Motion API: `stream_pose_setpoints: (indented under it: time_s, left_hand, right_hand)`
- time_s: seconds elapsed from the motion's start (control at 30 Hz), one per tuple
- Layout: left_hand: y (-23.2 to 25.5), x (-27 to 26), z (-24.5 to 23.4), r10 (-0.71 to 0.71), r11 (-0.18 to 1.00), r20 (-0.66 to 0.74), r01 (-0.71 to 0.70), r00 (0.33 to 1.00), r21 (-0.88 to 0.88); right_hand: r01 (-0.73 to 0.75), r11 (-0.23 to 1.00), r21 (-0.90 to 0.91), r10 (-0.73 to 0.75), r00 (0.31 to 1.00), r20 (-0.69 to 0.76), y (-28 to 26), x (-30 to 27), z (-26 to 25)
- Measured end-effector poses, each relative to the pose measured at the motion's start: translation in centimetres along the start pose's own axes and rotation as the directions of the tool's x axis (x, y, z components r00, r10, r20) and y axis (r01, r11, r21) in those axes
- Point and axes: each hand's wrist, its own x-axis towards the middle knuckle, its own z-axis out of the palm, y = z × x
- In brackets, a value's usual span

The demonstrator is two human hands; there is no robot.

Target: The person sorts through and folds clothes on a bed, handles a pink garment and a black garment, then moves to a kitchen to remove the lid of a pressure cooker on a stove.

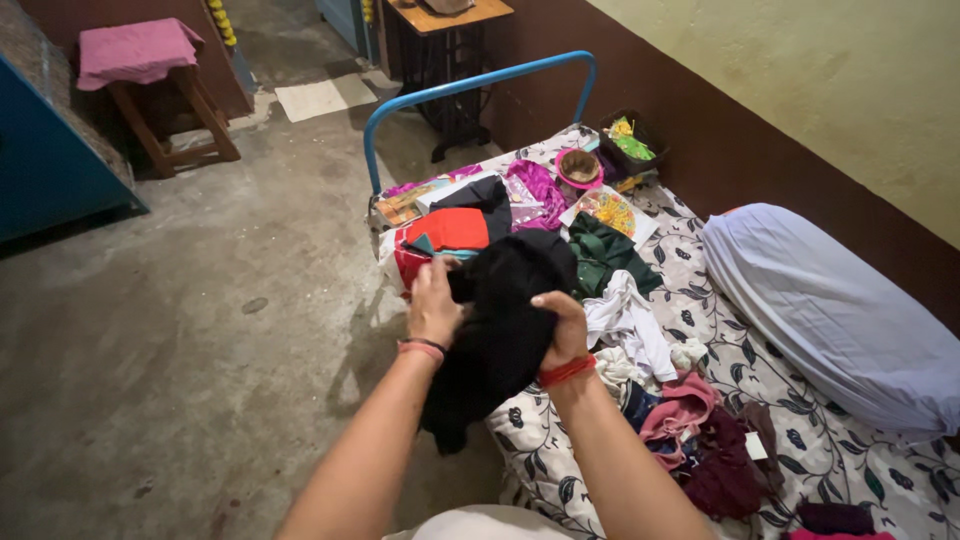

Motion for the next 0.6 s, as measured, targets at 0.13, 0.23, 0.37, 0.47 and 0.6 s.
stream_pose_setpoints:
  time_s: [0.13,0.23,0.37,0.47,0.6]
  left_hand:
    - [-1.8,0.3,2.5,0.165,0.960,-0.011,-0.163,0.986,-0.229]
    - [-2.2,1.7,0.4,0.278,0.693,0.039,-0.173,0.960,-0.700]
    - [0.3,2.7,-2.6,0.082,0.748,0.425,0.226,0.902,-0.623]
    - [-0.5,4.1,-5.3,-0.084,0.910,0.273,0.185,0.958,-0.371]
    - [-6.3,6.2,-9.6,0.085,0.983,-0.228,-0.119,0.970,-0.141]
  right_hand:
    - [-0.065,0.995,0.074,0.057,0.993,0.105,-1.3,-0.5,2.8]
    - [-0.075,0.997,-0.023,0.076,0.996,0.045,-2.9,-0.5,3.1]
    - [-0.101,0.978,-0.182,0.097,0.995,-0.028,-4.0,0.5,3.0]
    - [-0.287,0.847,-0.448,0.261,0.958,-0.119,-6.7,1.4,3.2]
    - [-0.445,0.645,-0.621,0.131,0.865,-0.485,-11.8,2.3,1.5]
